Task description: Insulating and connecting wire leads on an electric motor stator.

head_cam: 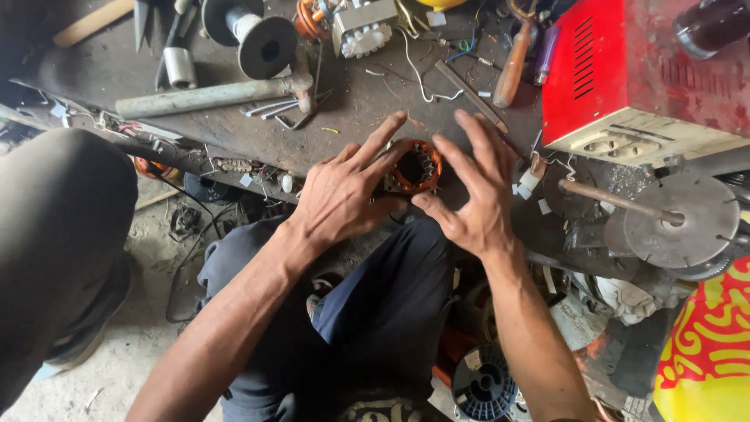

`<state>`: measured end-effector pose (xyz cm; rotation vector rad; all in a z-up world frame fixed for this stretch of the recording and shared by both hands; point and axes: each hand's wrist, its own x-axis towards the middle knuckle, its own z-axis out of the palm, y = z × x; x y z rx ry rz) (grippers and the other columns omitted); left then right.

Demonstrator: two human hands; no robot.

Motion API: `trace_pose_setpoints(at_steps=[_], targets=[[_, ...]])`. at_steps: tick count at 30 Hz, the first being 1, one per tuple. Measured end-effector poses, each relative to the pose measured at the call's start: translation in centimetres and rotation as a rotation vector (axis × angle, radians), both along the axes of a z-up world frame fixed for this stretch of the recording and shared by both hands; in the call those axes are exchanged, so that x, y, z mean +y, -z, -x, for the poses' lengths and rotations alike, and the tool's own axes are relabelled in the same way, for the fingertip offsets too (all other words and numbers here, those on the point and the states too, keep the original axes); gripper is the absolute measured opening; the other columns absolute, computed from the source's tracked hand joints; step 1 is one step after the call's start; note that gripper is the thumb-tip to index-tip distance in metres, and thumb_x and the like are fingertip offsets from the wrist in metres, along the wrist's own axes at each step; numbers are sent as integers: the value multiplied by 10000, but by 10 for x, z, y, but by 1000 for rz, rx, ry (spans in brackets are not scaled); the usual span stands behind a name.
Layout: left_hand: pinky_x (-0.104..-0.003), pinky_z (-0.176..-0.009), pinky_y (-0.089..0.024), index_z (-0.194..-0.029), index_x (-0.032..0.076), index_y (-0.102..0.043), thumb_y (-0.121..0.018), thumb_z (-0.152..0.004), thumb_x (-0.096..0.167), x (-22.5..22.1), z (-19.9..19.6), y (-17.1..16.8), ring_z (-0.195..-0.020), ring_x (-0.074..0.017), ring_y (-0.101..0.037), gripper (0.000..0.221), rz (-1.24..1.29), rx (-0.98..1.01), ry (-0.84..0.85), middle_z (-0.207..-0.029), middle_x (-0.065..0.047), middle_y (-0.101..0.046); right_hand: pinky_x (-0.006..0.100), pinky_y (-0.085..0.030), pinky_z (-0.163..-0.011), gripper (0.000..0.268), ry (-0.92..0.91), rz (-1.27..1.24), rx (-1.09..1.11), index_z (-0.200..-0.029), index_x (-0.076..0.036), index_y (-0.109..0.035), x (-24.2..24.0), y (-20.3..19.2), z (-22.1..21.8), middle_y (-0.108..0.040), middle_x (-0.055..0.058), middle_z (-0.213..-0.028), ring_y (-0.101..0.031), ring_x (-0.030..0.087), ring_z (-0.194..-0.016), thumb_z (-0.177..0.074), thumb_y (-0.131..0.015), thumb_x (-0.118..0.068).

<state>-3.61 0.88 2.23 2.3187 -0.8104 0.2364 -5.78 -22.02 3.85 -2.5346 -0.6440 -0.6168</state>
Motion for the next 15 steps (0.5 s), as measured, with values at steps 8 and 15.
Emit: trace_pose_setpoints(at_steps=[8, 15], targets=[[-298, -805, -557, -1408, 45, -561, -665, -1014, 261, 27, 12, -21, -1016, -193, -632, 461, 743, -203, -256, -1485, -144, -488, 644, -71, -1201, 558, 319, 234, -92, -910, -74, -801, 68, 1, 17, -426, 223, -1615, -292, 410, -1524, -876, -706, -623], [-315, -833, -582, -1302, 64, -610, -510, -1065, 323, 44, 2, -10, -1049, -183, -581, 364, 827, -429, -459, -1421, -90, -481, 592, -123, -1269, 268, 33, 282, 119, -1011, -129, -823, 21, -37, 8, -256, 116, -1699, -143, 405, -1567, -810, -859, -303]])
